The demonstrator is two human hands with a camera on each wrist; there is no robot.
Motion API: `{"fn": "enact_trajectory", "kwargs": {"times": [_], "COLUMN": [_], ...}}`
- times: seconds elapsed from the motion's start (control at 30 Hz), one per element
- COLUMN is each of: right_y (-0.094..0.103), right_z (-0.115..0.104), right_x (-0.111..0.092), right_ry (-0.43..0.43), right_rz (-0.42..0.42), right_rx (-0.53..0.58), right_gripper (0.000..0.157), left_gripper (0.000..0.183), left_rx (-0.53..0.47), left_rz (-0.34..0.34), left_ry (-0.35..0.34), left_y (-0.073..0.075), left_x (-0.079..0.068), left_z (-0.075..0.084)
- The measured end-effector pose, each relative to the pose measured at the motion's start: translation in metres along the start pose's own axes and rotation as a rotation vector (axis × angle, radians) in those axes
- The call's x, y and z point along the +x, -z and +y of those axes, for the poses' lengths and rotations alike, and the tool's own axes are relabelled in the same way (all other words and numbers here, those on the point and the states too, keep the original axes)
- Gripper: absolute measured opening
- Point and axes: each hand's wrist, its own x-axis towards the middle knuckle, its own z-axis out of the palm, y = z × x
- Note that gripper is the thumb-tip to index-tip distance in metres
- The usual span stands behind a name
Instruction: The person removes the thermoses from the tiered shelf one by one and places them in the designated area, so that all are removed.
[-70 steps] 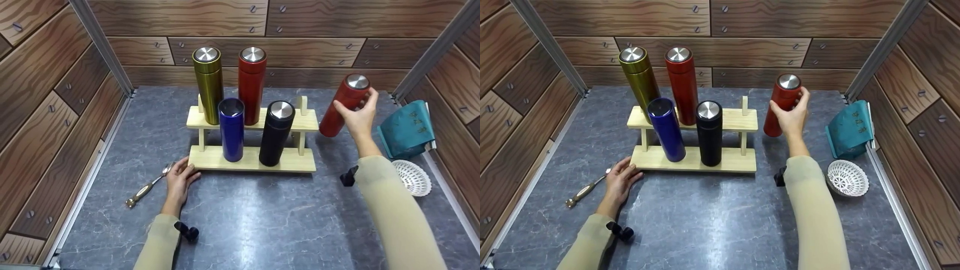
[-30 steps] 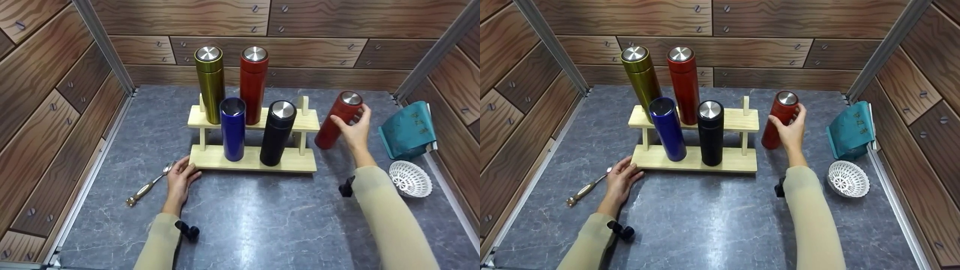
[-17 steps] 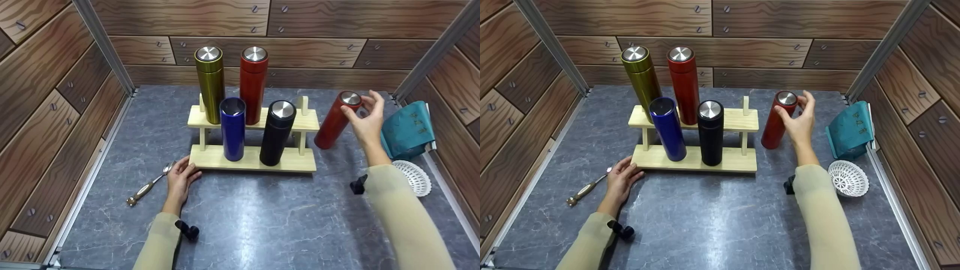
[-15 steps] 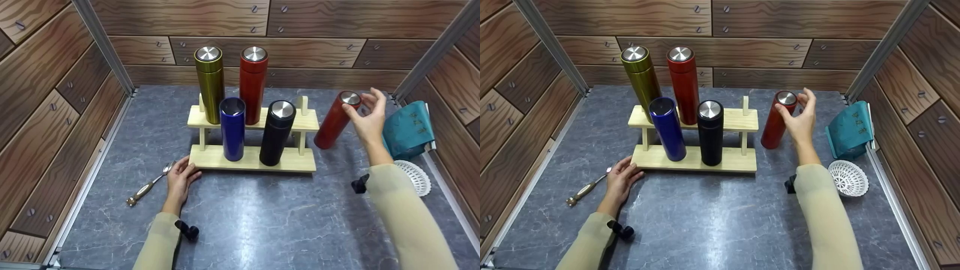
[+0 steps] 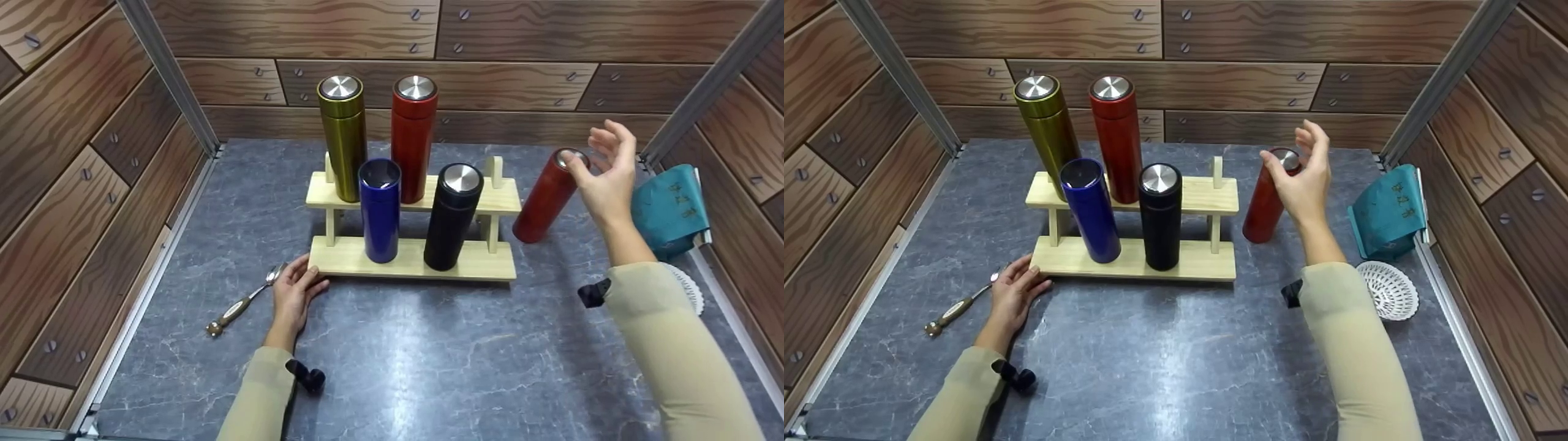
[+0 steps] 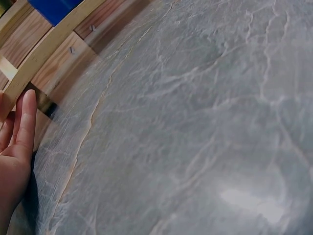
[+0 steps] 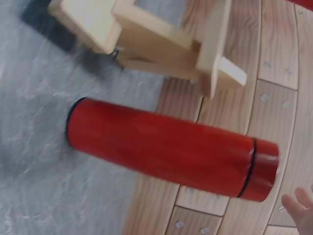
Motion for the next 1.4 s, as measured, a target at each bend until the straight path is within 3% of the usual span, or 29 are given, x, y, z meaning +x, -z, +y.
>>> {"fn": "enact_trajectory", "kwargs": {"times": [0.3, 0.57, 1.1, 1.4], "right_y": [-0.02, -0.041, -0.084, -0.104], "right_z": [-0.022, -0.022, -0.049, -0.068], "right_x": [0.003, 0.014, 0.017, 0.016], "right_ry": [0.069, 0.094, 0.034, 0.021], "right_rz": [-0.045, -0.105, -0.273, -0.326], "right_rx": [0.051, 0.091, 0.185, 0.22], "right_gripper": [0.055, 0.057, 0.063, 0.061], "left_gripper": [0.043, 0.043, 0.043, 0.043], "left_rx": [0.024, 0.023, 0.034, 0.032], "left_rz": [-0.013, -0.007, -0.01, -0.009], "left_ry": [-0.014, -0.005, -0.007, -0.009], "left_y": [0.001, 0.001, 0.0, 0.0], "left_x": [-0.002, -0.001, -0.003, -0.002], "left_z": [0.0, 0.0, 0.001, 0.001]}}
